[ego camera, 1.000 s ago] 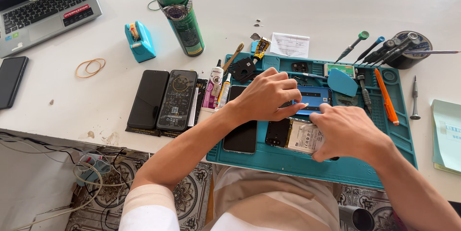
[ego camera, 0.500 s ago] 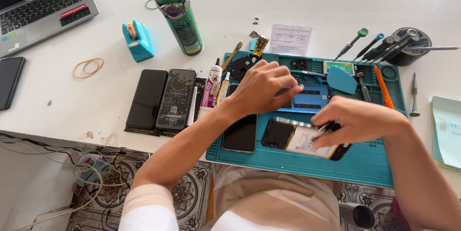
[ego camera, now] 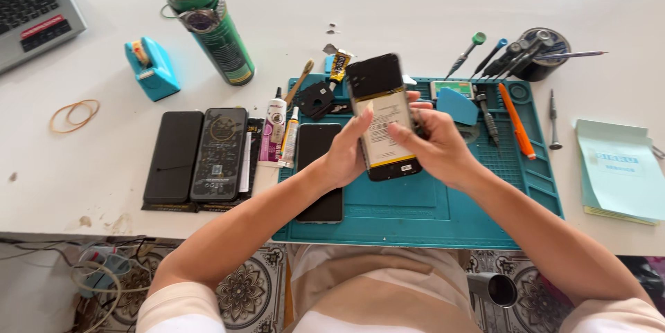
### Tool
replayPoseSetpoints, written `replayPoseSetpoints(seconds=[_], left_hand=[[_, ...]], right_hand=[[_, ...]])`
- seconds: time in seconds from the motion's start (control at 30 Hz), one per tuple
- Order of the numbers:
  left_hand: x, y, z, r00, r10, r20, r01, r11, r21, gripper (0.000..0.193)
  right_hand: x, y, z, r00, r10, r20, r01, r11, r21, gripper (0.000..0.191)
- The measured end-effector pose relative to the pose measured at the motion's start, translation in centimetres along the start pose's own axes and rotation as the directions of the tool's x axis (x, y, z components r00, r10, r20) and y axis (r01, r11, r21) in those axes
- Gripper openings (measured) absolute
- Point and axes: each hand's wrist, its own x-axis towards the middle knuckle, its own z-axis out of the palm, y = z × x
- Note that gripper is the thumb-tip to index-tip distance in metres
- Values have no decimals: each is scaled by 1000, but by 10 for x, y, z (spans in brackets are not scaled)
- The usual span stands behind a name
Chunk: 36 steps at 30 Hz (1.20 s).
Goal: The person unscrews small screws from an opened smartphone lying on a repair mat, using a screwdriver, and works around the exposed battery. They then lift the phone and pry along its edge with a tool to separate the housing.
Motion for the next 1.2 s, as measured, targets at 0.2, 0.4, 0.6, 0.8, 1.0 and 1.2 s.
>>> replayPoseSetpoints(seconds=[0.2, 0.4, 0.6, 0.8, 1.0, 1.2], left_hand=[[7, 5, -17, 990, 66, -125, -81, 990, -118, 56], [14, 27, -51, 933, 159, -321, -179, 983, -33, 49], [15, 30, -55, 901, 137, -412, -178, 982, -63, 54], [15, 25, -50, 927, 123, -354, -159, 985, -74, 60], [13, 29, -47, 963, 73, -259, -113, 983, -142, 66], [10, 29, -48, 976, 75, -202, -109, 981, -163, 68]], right_hand=[[6, -10, -6, 996, -78, -47, 59, 944, -324, 25], [13, -26, -21, 980, -178, -93, 98, 828, -552, 27], [17, -33, -23, 979, -200, 32, 175, 756, -631, 19], [15, -29, -21, 947, -236, 216, 320, 718, -618, 20], [17, -30, -17, 956, -197, 218, 293, 693, -659, 22], [14, -38, -13, 977, -127, 171, 210, 713, -669, 22]])
